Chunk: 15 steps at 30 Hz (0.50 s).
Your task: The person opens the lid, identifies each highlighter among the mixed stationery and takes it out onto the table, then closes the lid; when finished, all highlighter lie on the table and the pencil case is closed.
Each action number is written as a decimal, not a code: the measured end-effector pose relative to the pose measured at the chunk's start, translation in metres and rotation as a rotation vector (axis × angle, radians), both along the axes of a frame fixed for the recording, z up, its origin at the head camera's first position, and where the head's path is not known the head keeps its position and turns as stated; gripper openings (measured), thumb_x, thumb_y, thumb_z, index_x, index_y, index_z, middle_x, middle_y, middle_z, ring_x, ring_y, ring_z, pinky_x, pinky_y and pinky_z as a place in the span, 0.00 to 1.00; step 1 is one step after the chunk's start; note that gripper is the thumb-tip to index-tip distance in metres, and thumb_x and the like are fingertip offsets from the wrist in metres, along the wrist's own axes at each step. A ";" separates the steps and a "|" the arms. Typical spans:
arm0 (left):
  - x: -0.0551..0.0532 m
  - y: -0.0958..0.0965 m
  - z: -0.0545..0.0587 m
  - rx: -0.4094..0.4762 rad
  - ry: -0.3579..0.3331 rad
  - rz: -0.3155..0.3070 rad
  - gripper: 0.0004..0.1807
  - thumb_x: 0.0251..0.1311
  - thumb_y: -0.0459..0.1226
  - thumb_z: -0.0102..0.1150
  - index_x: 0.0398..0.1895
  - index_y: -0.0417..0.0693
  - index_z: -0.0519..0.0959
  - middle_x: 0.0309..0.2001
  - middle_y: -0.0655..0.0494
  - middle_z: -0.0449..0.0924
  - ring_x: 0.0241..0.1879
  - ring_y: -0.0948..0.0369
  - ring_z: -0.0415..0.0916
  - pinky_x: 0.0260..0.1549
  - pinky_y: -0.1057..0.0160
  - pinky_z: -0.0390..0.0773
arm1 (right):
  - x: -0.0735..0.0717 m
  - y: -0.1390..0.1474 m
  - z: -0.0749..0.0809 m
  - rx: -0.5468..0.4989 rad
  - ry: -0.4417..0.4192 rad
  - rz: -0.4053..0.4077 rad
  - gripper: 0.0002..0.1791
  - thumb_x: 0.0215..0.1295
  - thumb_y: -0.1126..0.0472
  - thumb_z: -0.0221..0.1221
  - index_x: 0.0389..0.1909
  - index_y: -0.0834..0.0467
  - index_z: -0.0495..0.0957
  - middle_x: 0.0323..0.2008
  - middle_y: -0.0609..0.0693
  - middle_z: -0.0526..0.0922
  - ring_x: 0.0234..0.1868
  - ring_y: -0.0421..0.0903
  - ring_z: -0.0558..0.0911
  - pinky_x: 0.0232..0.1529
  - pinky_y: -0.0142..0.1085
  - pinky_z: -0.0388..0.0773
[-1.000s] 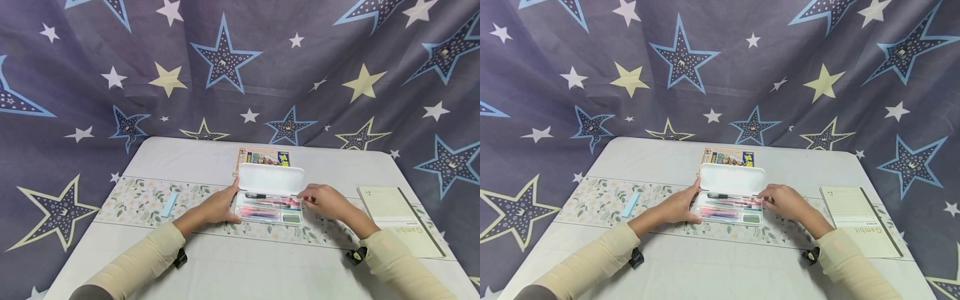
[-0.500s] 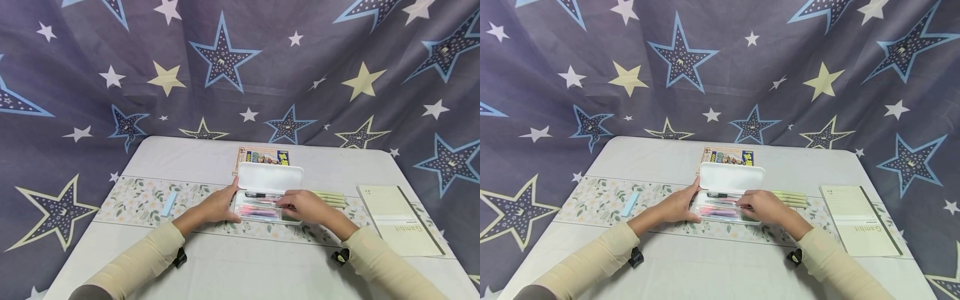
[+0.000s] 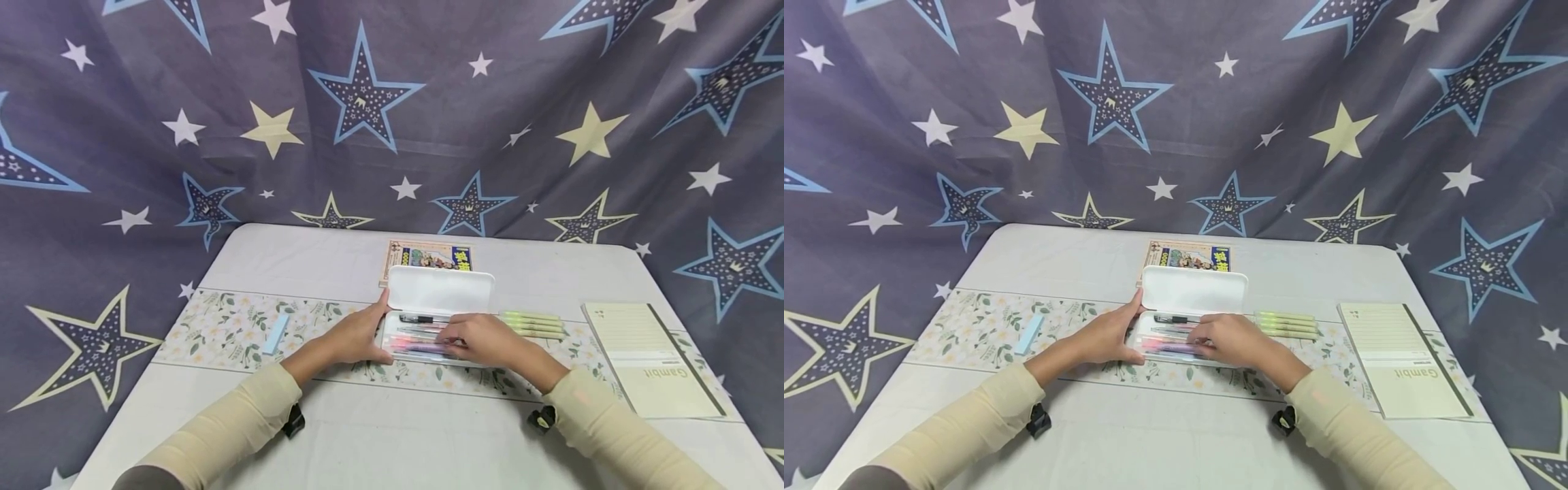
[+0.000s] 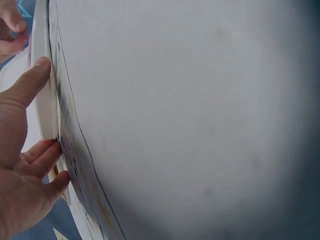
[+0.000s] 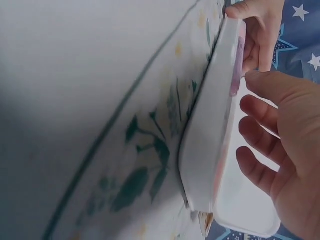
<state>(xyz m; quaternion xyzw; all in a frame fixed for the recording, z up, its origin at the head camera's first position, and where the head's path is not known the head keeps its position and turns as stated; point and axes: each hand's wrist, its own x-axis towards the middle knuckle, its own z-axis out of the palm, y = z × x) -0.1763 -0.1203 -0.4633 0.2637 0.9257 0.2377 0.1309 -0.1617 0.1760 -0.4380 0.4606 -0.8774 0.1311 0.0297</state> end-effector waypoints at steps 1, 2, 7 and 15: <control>0.000 0.000 0.000 -0.001 0.001 0.000 0.79 0.44 0.58 0.80 0.82 0.41 0.29 0.75 0.51 0.66 0.74 0.51 0.66 0.73 0.52 0.67 | 0.000 -0.001 -0.001 0.009 -0.006 0.000 0.08 0.66 0.55 0.67 0.45 0.48 0.89 0.39 0.41 0.88 0.40 0.38 0.87 0.43 0.35 0.85; 0.000 0.000 0.000 -0.001 0.002 0.000 0.79 0.44 0.58 0.80 0.82 0.42 0.29 0.75 0.51 0.66 0.74 0.51 0.66 0.73 0.52 0.67 | 0.000 -0.002 -0.002 0.018 -0.011 -0.001 0.09 0.66 0.55 0.67 0.45 0.48 0.89 0.39 0.41 0.88 0.40 0.38 0.87 0.43 0.36 0.85; 0.001 0.000 0.000 -0.005 0.002 -0.001 0.79 0.44 0.58 0.80 0.82 0.42 0.29 0.75 0.51 0.66 0.75 0.51 0.64 0.73 0.52 0.66 | 0.001 -0.006 -0.004 0.051 -0.014 -0.007 0.11 0.65 0.56 0.68 0.47 0.48 0.89 0.41 0.41 0.88 0.42 0.39 0.87 0.43 0.36 0.85; 0.001 -0.001 -0.001 -0.011 0.002 -0.001 0.79 0.44 0.59 0.79 0.82 0.42 0.29 0.76 0.50 0.64 0.75 0.51 0.64 0.73 0.51 0.66 | 0.001 -0.007 -0.007 0.044 -0.006 -0.017 0.10 0.64 0.59 0.68 0.47 0.48 0.89 0.40 0.42 0.88 0.37 0.38 0.86 0.38 0.34 0.84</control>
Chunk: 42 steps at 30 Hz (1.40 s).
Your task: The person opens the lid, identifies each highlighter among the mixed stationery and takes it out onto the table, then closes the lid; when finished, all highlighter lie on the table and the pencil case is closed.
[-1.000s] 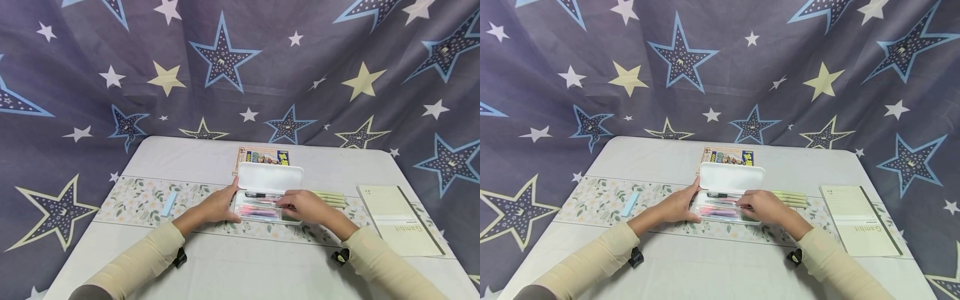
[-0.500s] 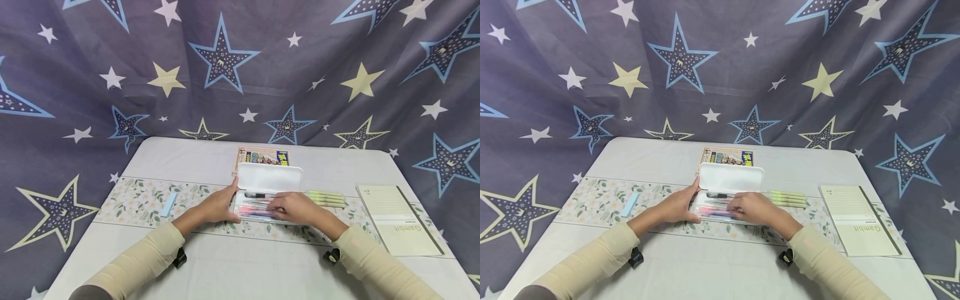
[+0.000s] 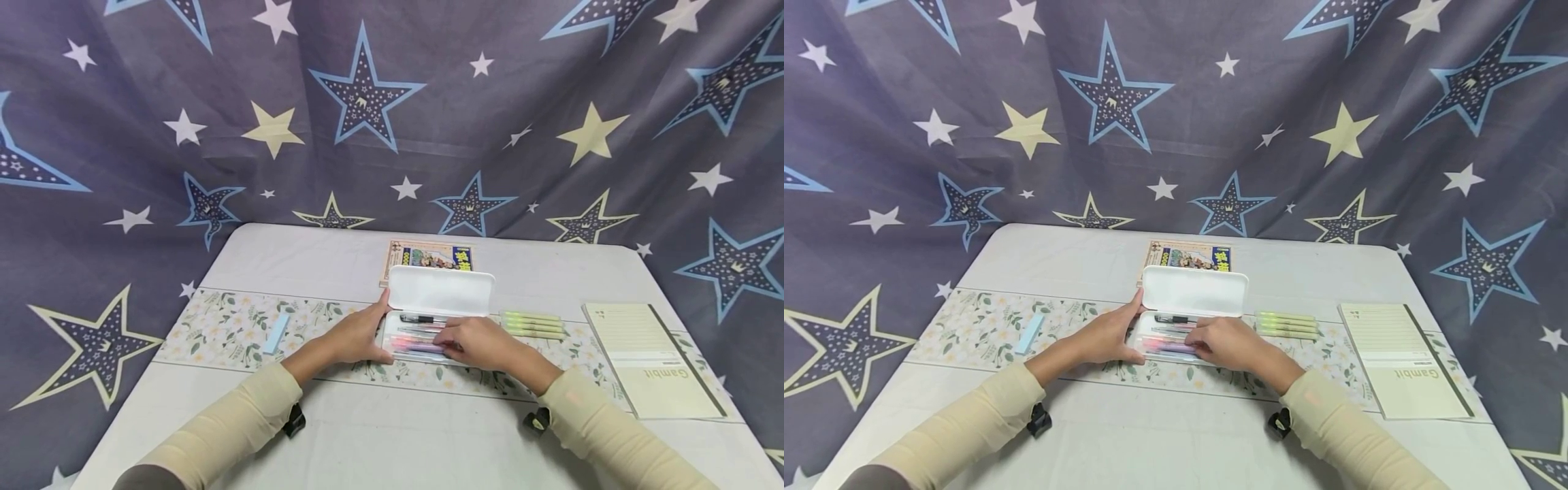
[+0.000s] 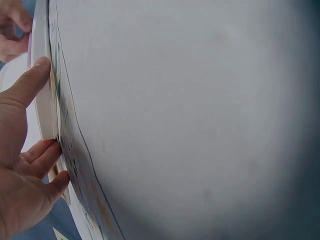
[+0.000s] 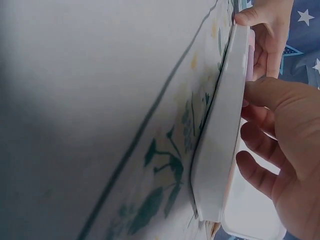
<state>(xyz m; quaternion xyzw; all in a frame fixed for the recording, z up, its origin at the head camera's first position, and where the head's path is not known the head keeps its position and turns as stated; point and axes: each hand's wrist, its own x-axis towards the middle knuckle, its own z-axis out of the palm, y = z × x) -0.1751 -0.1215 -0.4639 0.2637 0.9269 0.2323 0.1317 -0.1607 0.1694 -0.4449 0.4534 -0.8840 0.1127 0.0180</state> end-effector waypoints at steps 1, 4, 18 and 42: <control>0.000 0.000 0.000 0.000 0.002 -0.002 0.79 0.44 0.59 0.79 0.82 0.42 0.29 0.76 0.50 0.64 0.75 0.51 0.64 0.73 0.51 0.66 | 0.000 0.001 0.000 -0.004 -0.002 -0.002 0.10 0.64 0.59 0.68 0.46 0.48 0.89 0.39 0.42 0.87 0.36 0.37 0.85 0.38 0.33 0.83; 0.000 0.000 -0.001 -0.001 0.004 -0.005 0.79 0.44 0.60 0.79 0.82 0.41 0.28 0.76 0.50 0.65 0.74 0.51 0.65 0.72 0.51 0.67 | 0.000 0.004 0.000 -0.023 -0.001 -0.007 0.10 0.64 0.60 0.68 0.46 0.48 0.89 0.38 0.41 0.87 0.34 0.36 0.84 0.37 0.32 0.83; -0.001 0.001 -0.002 0.001 0.009 -0.002 0.79 0.44 0.59 0.79 0.82 0.40 0.29 0.75 0.50 0.66 0.74 0.51 0.65 0.72 0.51 0.67 | 0.001 0.040 0.006 -0.087 0.023 -0.052 0.13 0.64 0.63 0.67 0.48 0.51 0.88 0.37 0.43 0.87 0.30 0.34 0.79 0.33 0.32 0.78; 0.000 0.000 0.000 0.017 0.003 -0.001 0.79 0.44 0.58 0.80 0.82 0.41 0.29 0.75 0.51 0.66 0.73 0.52 0.67 0.71 0.52 0.68 | 0.010 0.114 0.009 -0.176 0.024 -0.221 0.12 0.59 0.67 0.69 0.42 0.51 0.89 0.34 0.41 0.86 0.27 0.27 0.70 0.26 0.27 0.71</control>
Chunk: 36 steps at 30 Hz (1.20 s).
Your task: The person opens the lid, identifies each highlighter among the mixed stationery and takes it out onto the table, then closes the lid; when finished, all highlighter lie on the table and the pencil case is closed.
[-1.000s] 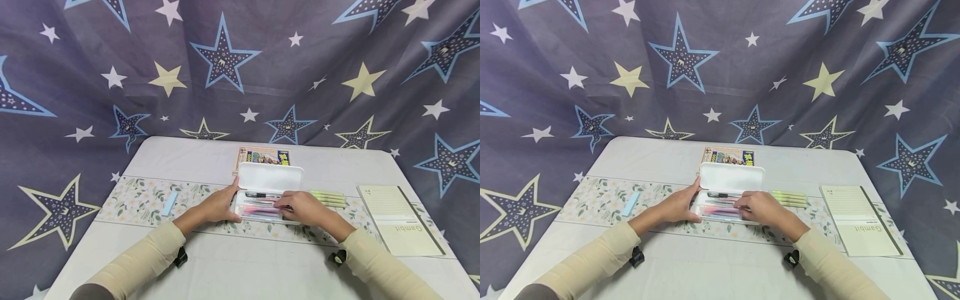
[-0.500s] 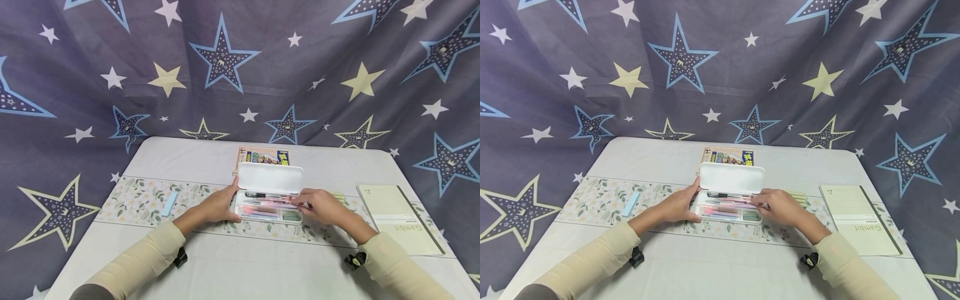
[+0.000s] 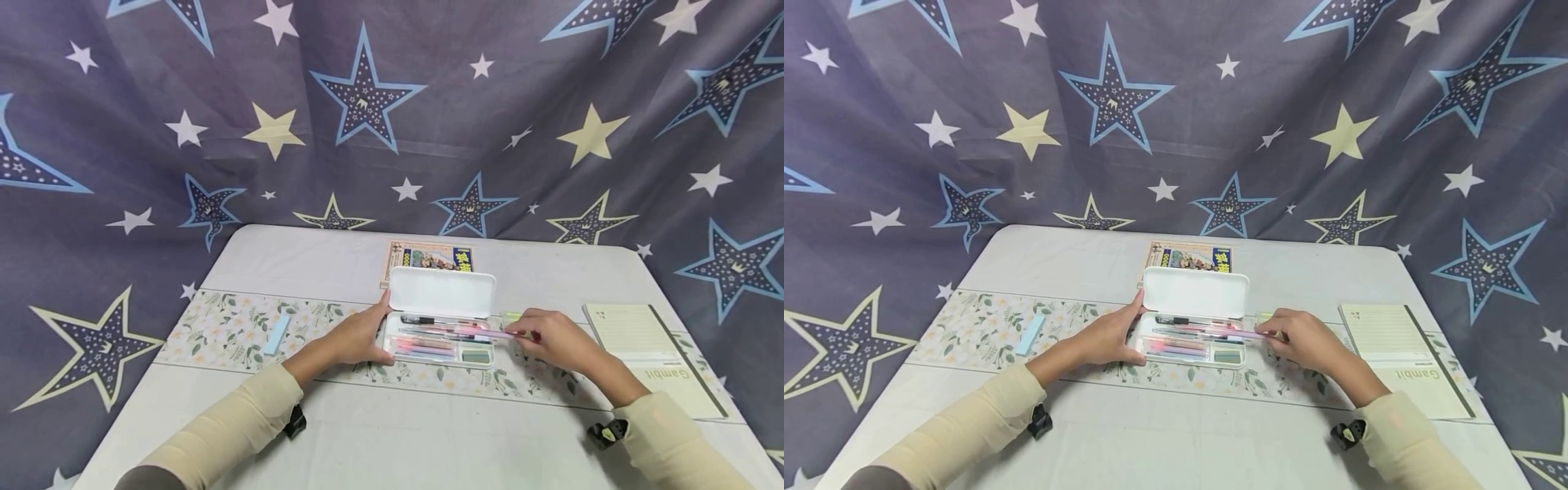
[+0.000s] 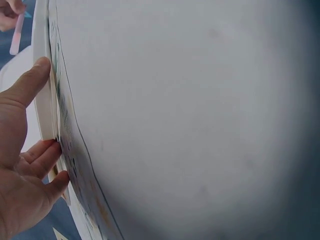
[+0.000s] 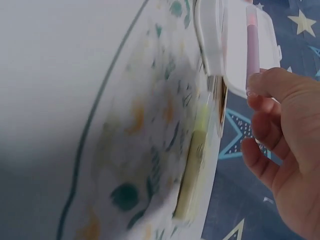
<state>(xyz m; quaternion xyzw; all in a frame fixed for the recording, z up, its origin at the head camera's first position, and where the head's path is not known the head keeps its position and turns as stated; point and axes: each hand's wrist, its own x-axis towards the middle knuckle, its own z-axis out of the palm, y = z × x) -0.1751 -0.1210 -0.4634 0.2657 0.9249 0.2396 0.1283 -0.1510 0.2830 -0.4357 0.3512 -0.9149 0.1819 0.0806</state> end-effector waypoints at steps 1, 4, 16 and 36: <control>0.000 0.000 0.000 -0.003 0.001 -0.001 0.79 0.44 0.58 0.80 0.82 0.41 0.29 0.75 0.51 0.66 0.73 0.52 0.66 0.72 0.52 0.68 | 0.000 0.003 -0.002 -0.005 0.005 -0.002 0.12 0.59 0.68 0.70 0.42 0.51 0.89 0.34 0.41 0.86 0.27 0.27 0.70 0.26 0.26 0.71; 0.000 0.000 -0.001 -0.005 0.005 -0.003 0.79 0.44 0.58 0.80 0.82 0.42 0.29 0.75 0.51 0.66 0.74 0.51 0.65 0.72 0.52 0.67 | 0.001 0.011 -0.006 -0.023 0.026 -0.003 0.13 0.57 0.69 0.71 0.41 0.50 0.90 0.33 0.40 0.86 0.27 0.27 0.71 0.26 0.26 0.70; 0.000 0.000 -0.001 -0.001 0.002 -0.002 0.79 0.44 0.57 0.80 0.82 0.43 0.28 0.76 0.50 0.65 0.75 0.51 0.63 0.73 0.51 0.66 | 0.006 0.042 -0.015 -0.016 0.051 -0.052 0.13 0.55 0.68 0.73 0.40 0.51 0.90 0.33 0.41 0.85 0.27 0.26 0.70 0.25 0.26 0.69; 0.001 0.000 0.001 0.004 0.009 0.001 0.78 0.44 0.57 0.81 0.82 0.39 0.31 0.74 0.49 0.67 0.74 0.50 0.65 0.72 0.50 0.67 | 0.011 0.076 -0.025 0.044 0.088 -0.123 0.13 0.50 0.68 0.74 0.36 0.51 0.90 0.30 0.40 0.84 0.27 0.28 0.69 0.25 0.27 0.68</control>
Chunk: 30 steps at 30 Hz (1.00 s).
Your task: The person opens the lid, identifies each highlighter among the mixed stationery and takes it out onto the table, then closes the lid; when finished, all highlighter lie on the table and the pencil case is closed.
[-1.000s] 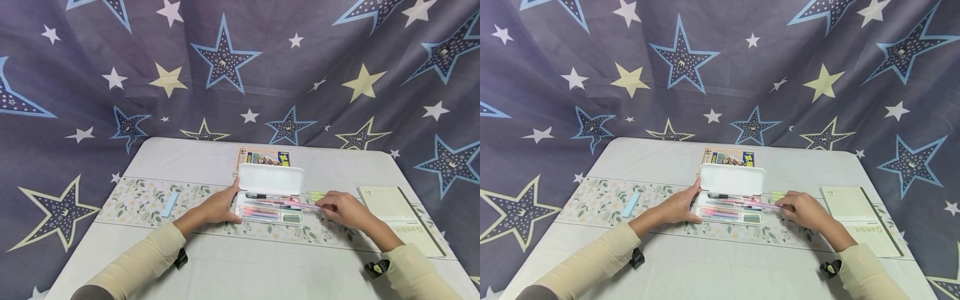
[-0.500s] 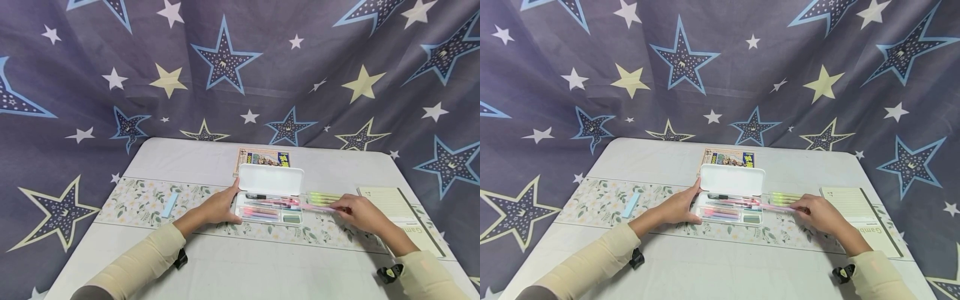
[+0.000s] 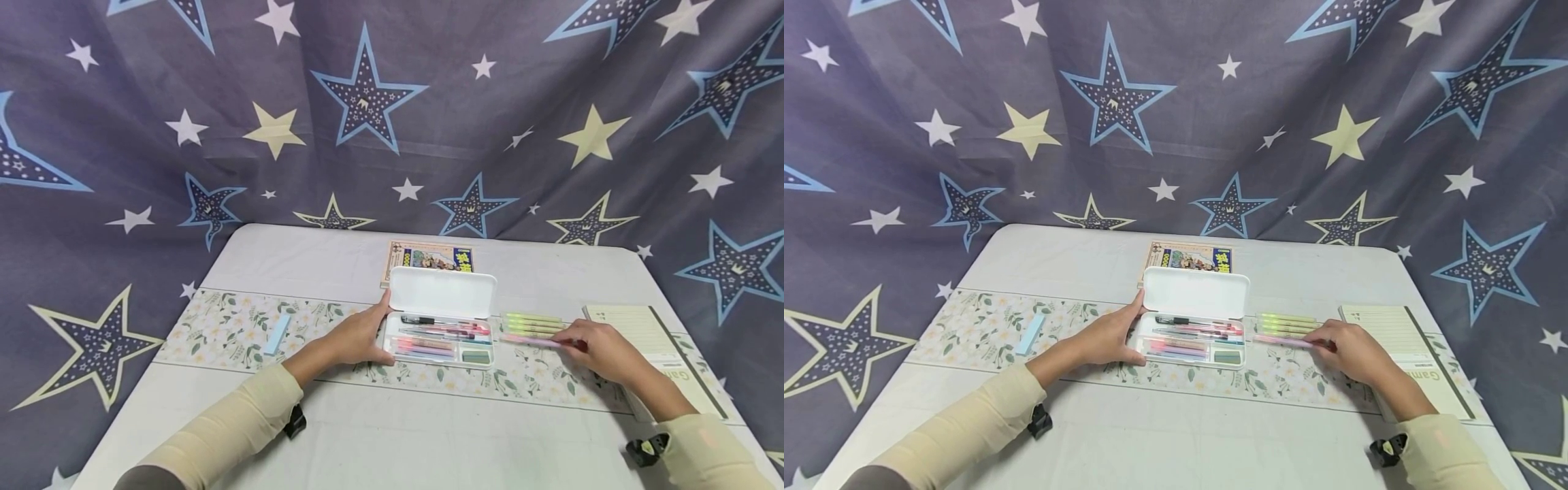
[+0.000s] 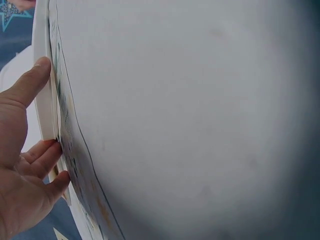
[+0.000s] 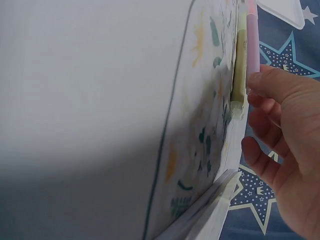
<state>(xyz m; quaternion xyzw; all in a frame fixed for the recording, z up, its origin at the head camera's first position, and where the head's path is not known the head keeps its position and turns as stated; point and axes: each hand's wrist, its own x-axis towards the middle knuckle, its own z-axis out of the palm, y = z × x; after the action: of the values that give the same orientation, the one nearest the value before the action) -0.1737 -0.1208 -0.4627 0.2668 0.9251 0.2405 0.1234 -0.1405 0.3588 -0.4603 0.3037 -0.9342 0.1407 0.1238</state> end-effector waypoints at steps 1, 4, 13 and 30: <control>0.000 0.000 0.001 0.004 -0.002 0.001 0.78 0.44 0.57 0.81 0.82 0.39 0.31 0.74 0.48 0.67 0.74 0.50 0.65 0.72 0.50 0.67 | 0.000 0.001 0.000 0.005 0.002 -0.003 0.13 0.50 0.68 0.75 0.36 0.50 0.90 0.30 0.39 0.83 0.27 0.27 0.69 0.25 0.27 0.67; 0.000 0.000 0.001 0.013 -0.004 0.001 0.78 0.43 0.56 0.81 0.82 0.38 0.32 0.74 0.48 0.67 0.74 0.50 0.66 0.71 0.50 0.68 | -0.001 0.002 0.000 0.009 0.001 -0.001 0.14 0.50 0.68 0.75 0.37 0.50 0.90 0.30 0.39 0.83 0.27 0.27 0.68 0.25 0.28 0.67; 0.000 -0.001 0.000 0.004 -0.010 -0.004 0.79 0.44 0.57 0.80 0.82 0.42 0.28 0.75 0.49 0.65 0.75 0.50 0.63 0.73 0.50 0.66 | -0.001 0.005 -0.001 0.010 -0.037 -0.026 0.13 0.52 0.67 0.75 0.37 0.49 0.89 0.31 0.38 0.83 0.27 0.27 0.68 0.25 0.29 0.67; 0.000 -0.002 -0.001 0.005 0.002 -0.014 0.79 0.45 0.57 0.80 0.82 0.41 0.29 0.75 0.49 0.66 0.75 0.50 0.63 0.73 0.49 0.66 | 0.000 -0.009 0.000 0.026 -0.095 -0.098 0.11 0.57 0.65 0.72 0.40 0.49 0.89 0.34 0.40 0.84 0.29 0.30 0.74 0.28 0.32 0.74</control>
<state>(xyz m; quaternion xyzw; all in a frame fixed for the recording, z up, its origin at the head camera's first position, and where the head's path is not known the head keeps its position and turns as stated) -0.1741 -0.1225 -0.4638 0.2740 0.9226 0.2417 0.1235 -0.1402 0.3501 -0.4607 0.2524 -0.9544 0.1364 0.0821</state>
